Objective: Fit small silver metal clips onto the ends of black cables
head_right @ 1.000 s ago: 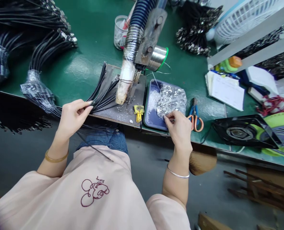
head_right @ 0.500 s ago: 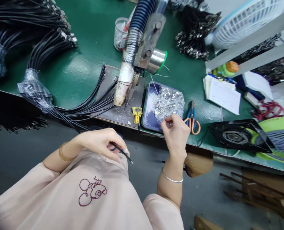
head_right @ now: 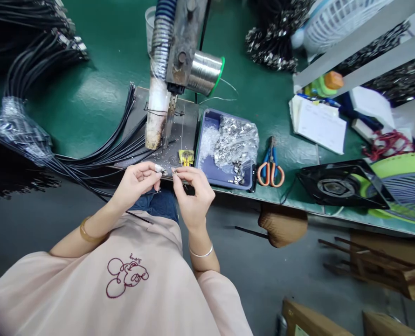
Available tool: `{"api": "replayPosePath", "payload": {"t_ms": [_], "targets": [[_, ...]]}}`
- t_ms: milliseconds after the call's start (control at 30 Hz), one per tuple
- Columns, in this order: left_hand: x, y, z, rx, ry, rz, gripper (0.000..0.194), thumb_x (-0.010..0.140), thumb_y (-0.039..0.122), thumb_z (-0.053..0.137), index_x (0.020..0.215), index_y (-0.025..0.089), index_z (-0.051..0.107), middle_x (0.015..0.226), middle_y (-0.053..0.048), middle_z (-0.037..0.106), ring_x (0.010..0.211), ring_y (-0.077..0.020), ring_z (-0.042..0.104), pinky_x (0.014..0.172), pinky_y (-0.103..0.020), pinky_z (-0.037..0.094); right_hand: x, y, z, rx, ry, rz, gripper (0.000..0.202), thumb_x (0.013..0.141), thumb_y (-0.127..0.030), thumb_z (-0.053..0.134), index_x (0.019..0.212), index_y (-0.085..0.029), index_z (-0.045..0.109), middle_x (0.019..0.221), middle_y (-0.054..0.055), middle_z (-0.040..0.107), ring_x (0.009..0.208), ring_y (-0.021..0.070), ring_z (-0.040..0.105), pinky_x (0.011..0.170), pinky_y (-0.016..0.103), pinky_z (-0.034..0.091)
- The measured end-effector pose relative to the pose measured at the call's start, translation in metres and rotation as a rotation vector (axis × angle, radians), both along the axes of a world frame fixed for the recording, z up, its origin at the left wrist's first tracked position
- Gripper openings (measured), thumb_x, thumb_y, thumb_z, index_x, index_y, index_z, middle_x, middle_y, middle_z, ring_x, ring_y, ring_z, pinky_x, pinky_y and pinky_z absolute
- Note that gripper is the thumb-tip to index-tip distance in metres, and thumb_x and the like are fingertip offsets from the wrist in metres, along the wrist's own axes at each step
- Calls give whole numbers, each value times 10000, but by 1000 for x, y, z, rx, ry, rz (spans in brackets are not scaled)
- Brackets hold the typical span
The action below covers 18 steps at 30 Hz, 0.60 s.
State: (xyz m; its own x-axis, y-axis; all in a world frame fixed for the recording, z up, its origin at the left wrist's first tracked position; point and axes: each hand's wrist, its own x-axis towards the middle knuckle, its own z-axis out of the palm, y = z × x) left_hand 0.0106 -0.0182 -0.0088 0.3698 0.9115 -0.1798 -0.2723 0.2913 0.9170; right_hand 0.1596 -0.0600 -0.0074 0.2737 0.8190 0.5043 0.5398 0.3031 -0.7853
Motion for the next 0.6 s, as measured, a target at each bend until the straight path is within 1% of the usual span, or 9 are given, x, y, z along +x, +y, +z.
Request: {"api": "replayPosePath", "payload": {"t_ms": [133,300,433,600], "targets": [[1,-1,1,12,26,-16,294,747,387,803,809,160,627,522,42,607,432,-62,491,451,-193,387,-1,7,2,-101,108,111,92,897,-200,684,811,-213,714,893,30,739,807,155,736,658,257,614],[1,-2,0,22,54,20,317,719,402,833,780,158,640,548,30,620,490,-84,564,529,-206,478,1,6,3,-142,121,168,97,883,-178,679,811,-218,729,912,28,747,831,153,733,678,257,613],[-1,-2,4,98,67,-18,365,771,473,811,713,147,656,558,5,629,515,-91,558,557,-220,478,3,5,2,-150,225,174,101,885,-174,684,824,-226,744,930,25,744,836,149,742,703,260,621],[-3,-2,8,154,65,-94,491,822,575,754,625,140,642,547,-6,614,504,-79,495,554,-221,445,7,6,2,-213,292,253,108,850,-157,715,822,-248,764,928,12,750,836,132,730,705,235,622]]}}
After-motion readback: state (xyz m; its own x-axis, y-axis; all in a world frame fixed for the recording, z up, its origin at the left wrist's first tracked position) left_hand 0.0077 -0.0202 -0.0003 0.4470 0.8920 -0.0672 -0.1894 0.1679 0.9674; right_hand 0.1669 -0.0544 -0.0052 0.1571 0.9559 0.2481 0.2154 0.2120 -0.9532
